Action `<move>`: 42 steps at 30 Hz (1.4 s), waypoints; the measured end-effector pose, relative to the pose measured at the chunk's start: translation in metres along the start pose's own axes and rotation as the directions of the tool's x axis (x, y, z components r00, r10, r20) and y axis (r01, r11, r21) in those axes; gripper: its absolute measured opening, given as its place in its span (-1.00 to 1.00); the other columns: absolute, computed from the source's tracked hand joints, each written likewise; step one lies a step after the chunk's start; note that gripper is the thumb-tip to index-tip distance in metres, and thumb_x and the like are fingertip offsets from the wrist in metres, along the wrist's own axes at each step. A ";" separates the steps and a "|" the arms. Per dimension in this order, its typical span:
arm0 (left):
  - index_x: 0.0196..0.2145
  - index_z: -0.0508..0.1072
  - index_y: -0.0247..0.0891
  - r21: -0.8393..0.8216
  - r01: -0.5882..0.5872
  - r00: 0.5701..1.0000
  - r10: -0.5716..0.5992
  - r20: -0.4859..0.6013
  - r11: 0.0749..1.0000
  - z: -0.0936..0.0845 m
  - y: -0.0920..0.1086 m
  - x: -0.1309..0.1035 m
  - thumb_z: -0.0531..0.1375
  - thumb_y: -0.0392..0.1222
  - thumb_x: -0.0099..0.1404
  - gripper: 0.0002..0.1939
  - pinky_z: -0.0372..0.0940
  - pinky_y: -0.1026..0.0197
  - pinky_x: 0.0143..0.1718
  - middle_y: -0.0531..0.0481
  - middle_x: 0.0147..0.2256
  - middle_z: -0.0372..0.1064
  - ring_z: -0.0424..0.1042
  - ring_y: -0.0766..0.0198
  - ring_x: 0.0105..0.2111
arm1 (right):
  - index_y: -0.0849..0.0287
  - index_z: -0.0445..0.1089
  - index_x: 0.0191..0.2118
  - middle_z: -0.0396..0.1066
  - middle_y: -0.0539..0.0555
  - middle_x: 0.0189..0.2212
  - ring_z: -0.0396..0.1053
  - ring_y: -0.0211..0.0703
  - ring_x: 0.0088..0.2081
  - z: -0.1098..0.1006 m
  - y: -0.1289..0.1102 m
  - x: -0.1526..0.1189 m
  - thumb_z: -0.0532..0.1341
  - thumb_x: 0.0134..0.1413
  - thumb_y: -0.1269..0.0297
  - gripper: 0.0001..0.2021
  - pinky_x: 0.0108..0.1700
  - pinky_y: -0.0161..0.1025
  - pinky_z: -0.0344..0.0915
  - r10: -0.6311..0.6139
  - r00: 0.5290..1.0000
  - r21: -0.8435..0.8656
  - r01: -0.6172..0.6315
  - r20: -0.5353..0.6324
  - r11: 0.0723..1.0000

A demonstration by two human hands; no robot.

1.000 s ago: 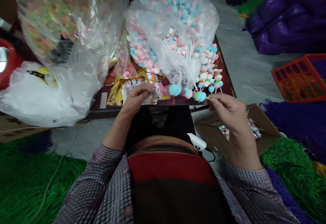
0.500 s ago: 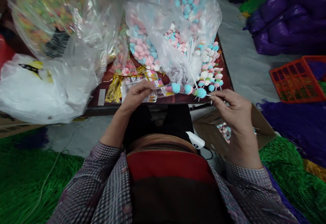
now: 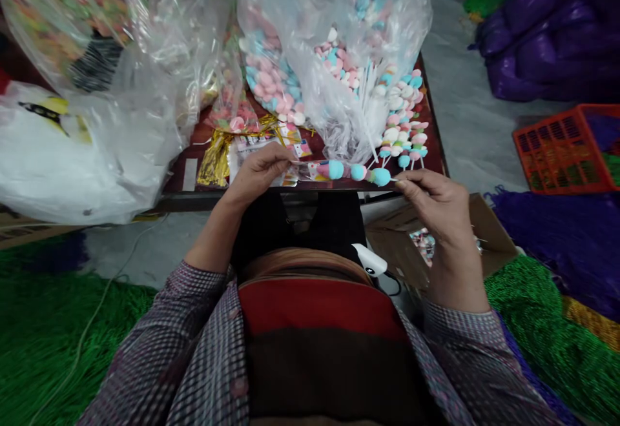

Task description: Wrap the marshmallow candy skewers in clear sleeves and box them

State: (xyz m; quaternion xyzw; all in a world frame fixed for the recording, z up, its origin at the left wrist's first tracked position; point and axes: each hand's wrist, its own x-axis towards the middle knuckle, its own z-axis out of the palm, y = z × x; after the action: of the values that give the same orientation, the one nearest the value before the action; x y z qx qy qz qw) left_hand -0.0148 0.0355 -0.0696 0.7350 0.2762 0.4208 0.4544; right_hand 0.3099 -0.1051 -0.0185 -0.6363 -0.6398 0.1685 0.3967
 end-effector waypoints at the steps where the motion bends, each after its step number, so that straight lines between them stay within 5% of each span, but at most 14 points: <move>1: -0.26 0.64 -0.12 0.021 -0.004 1.000 0.004 -0.003 1.000 0.000 0.000 0.000 0.27 0.06 0.39 -0.75 0.41 0.13 -0.14 -0.05 -0.30 0.55 0.52 0.25 -0.24 | 0.03 0.59 -0.23 0.59 -0.01 -0.38 0.52 -0.18 -0.35 0.000 0.001 -0.001 0.31 0.26 0.10 -0.84 -0.27 -0.21 0.42 0.009 1.000 -0.007 -0.009 -0.003 1.000; 9: -0.24 0.60 -0.13 0.234 -0.028 1.000 0.030 -0.006 0.972 0.000 0.005 0.001 0.21 0.00 0.44 -0.77 0.36 0.15 -0.15 0.00 -0.32 0.54 0.48 0.26 -0.27 | 0.03 0.59 -0.30 0.60 0.03 -0.41 0.53 -0.11 -0.32 0.002 0.003 0.002 0.26 0.28 -0.03 -0.72 -0.08 -0.07 0.44 -0.100 0.995 -0.154 0.095 -0.023 0.983; 19: -0.28 0.65 -0.06 0.350 -0.085 0.996 0.072 0.051 0.933 0.006 0.015 0.003 0.27 -0.03 0.38 -0.83 0.27 0.02 -0.05 -0.01 -0.38 0.51 0.44 0.14 -0.27 | 0.08 0.55 -0.32 0.57 -0.02 -0.42 0.47 -0.21 -0.38 0.024 0.000 -0.007 0.34 0.17 0.09 -0.82 -0.27 -0.22 0.40 0.104 0.993 0.041 -0.102 -0.063 0.994; 22: -0.24 0.65 -0.10 0.208 -0.015 0.998 0.002 0.065 0.978 0.007 0.033 0.001 0.30 -0.05 0.36 -0.85 0.32 0.05 -0.06 -0.03 -0.32 0.56 0.47 0.15 -0.24 | 0.09 0.54 -0.33 0.51 -0.05 -0.49 0.39 -0.27 -0.47 0.026 -0.003 -0.010 0.33 0.16 0.09 -0.81 -0.37 -0.27 0.32 0.131 0.990 0.086 -0.135 0.050 0.987; 26: -0.11 0.60 -0.14 -0.193 0.157 0.987 -0.162 -0.011 0.969 0.007 0.052 0.002 0.28 0.14 0.35 -0.67 0.43 0.12 -0.17 -0.07 -0.19 0.56 0.52 0.16 -0.18 | 0.13 0.49 -0.36 0.35 -0.11 -0.62 0.23 -0.35 -0.58 0.033 -0.006 -0.014 0.34 0.14 0.05 -0.76 -0.50 -0.34 0.19 0.234 0.970 0.249 -0.245 0.072 0.937; 32: 0.06 0.47 -0.04 -0.483 0.212 0.966 -0.258 -0.029 0.850 0.015 0.058 0.016 -0.12 0.60 0.29 -0.20 0.47 0.11 -0.20 -0.11 -0.02 0.48 0.51 0.03 0.06 | 0.10 0.44 -0.30 0.30 -0.16 -0.63 0.14 -0.40 -0.63 0.073 -0.020 -0.019 0.37 0.11 -0.04 -0.69 -0.61 -0.40 0.02 0.390 0.911 0.618 -0.384 0.133 0.686; 38: -0.03 0.48 -0.05 -0.525 0.086 0.983 -0.158 -0.094 0.847 0.034 0.049 0.028 0.24 0.50 0.18 -0.35 0.43 0.07 -0.08 -0.01 -0.18 0.46 0.51 0.10 -0.02 | 0.09 0.46 -0.27 0.33 -0.15 -0.63 0.17 -0.39 -0.63 0.091 -0.034 -0.013 0.42 0.06 0.00 -0.71 -0.62 -0.39 0.04 0.348 0.912 0.713 -0.392 0.218 0.582; 42: -0.06 0.45 -0.06 -0.564 0.083 0.965 -0.207 -0.160 0.822 0.049 0.049 0.033 0.18 0.38 0.33 -0.50 0.45 0.05 -0.08 -0.02 -0.21 0.44 0.51 0.18 -0.13 | 0.08 0.46 -0.26 0.35 -0.15 -0.63 0.19 -0.39 -0.63 0.095 -0.036 -0.013 0.40 0.07 0.00 -0.72 -0.63 -0.39 0.04 0.360 0.911 0.717 -0.386 0.199 0.580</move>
State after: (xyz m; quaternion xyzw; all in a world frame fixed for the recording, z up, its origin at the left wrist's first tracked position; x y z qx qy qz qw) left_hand 0.0449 0.0185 -0.0250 0.4996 0.2456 0.5230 0.6454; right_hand 0.2151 -0.0949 -0.0566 -0.5356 -0.3726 0.5035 0.5663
